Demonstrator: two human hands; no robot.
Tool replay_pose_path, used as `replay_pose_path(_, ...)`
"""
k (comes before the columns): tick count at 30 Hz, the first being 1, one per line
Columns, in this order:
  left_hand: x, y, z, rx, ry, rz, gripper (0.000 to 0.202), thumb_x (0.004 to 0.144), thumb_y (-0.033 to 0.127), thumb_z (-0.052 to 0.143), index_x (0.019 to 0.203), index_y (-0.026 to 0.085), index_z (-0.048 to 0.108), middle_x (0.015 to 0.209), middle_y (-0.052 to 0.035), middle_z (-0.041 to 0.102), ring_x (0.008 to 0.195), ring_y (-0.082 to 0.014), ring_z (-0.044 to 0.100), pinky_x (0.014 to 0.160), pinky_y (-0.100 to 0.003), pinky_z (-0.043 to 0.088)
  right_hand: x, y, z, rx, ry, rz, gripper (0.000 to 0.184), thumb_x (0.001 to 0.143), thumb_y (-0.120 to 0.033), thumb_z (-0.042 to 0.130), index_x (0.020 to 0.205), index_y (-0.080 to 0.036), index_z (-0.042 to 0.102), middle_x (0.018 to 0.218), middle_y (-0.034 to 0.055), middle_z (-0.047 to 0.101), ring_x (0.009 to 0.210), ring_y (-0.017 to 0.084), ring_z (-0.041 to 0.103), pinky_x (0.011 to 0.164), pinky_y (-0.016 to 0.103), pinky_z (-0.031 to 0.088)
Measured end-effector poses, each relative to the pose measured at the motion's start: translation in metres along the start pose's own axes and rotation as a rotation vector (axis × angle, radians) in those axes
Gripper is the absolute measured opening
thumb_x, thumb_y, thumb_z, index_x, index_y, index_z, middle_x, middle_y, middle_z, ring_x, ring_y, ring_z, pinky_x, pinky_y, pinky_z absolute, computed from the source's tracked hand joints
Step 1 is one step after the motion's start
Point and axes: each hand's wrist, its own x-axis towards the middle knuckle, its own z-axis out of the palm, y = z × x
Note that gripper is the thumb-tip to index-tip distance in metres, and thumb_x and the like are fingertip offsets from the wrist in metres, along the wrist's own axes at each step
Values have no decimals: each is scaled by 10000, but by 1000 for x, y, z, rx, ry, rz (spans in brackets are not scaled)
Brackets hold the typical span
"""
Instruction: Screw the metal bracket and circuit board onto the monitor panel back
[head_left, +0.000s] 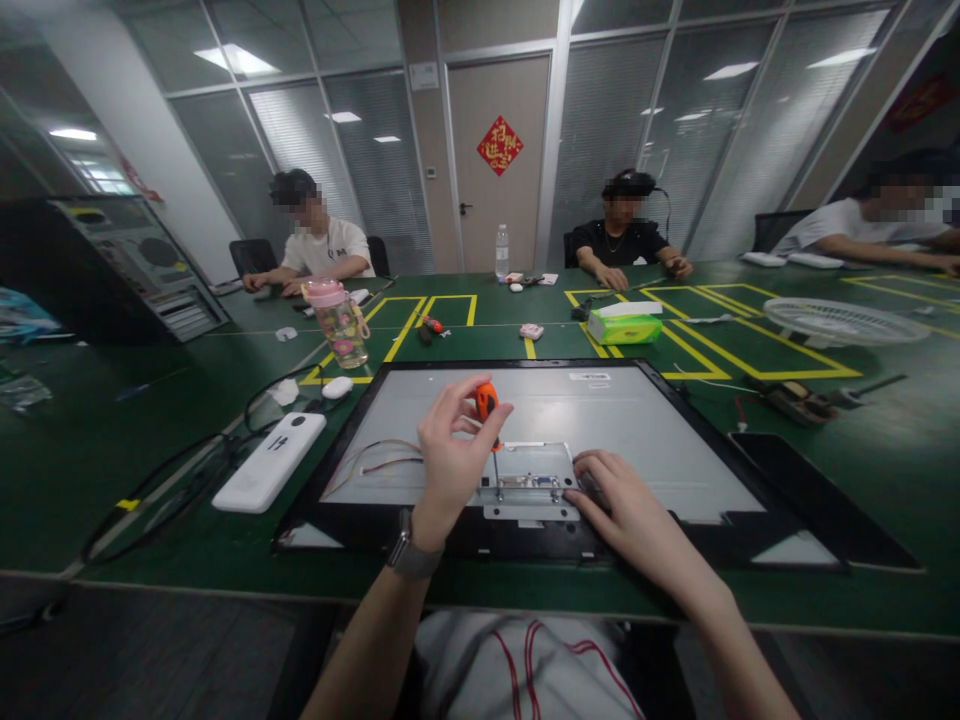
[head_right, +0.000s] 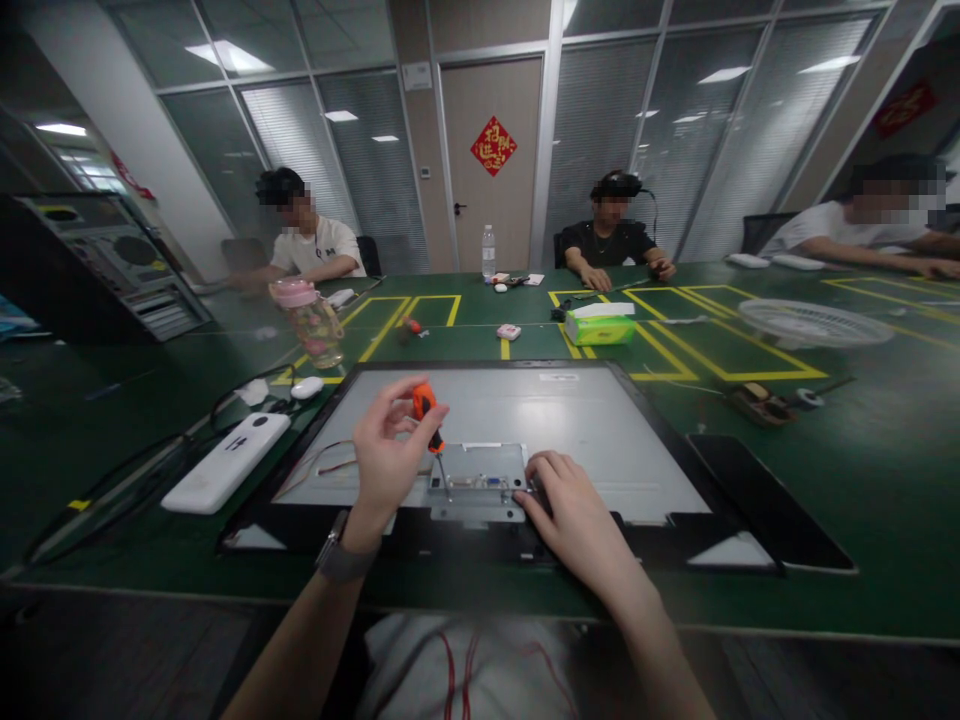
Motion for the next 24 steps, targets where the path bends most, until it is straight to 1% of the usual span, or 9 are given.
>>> replay_pose_path(2, 1, -1, -2, 74, 14, 43, 287, 795, 291, 753, 1056, 201, 675, 902, -25, 632, 653, -76, 594, 476, -120, 496, 0, 0, 0, -1, -8, 0, 58, 941, -288, 526, 956, -238, 553, 1024, 75, 627, 946, 251, 605, 857, 421, 506)
replay_pose_path(7, -2, -1, 1, 109, 1, 83, 274, 804, 275, 742, 1060, 208, 671, 885, -19, 627, 655, -78, 583, 482, -121, 497, 1, 1, 0, 6, -20, 8, 61, 945, -290, 523, 969, -239, 547, 1039, 76, 621, 969, 255, 600, 876, 421, 497)
replay_pose_path(15, -5, -1, 4, 164, -96, 127, 241, 821, 247, 721, 1054, 202, 674, 895, -29, 657, 660, -87, 596, 499, -136, 506, 0, 4, 3, 13, -12, 6, 59, 943, -293, 534, 965, -239, 540, 1041, 76, 616, 973, 257, 596, 886, 425, 493)
replay_pose_path(19, -6, -2, 4, 160, -88, 135, 237, 822, 253, 718, 1047, 198, 667, 892, -32, 654, 659, -91, 597, 492, -139, 499, 0, 2, 1, 12, -8, 11, 52, 935, -281, 539, 965, -239, 544, 1042, 77, 621, 971, 256, 601, 885, 423, 497)
replay_pose_path(24, -6, -1, 4, 166, -79, 151, 231, 832, 253, 707, 1053, 203, 661, 896, -32, 647, 679, -95, 595, 518, -147, 509, 1, -2, -1, -4, -1, 7, 54, 932, -294, 538, 954, -246, 550, 1026, 72, 634, 948, 254, 617, 863, 416, 511)
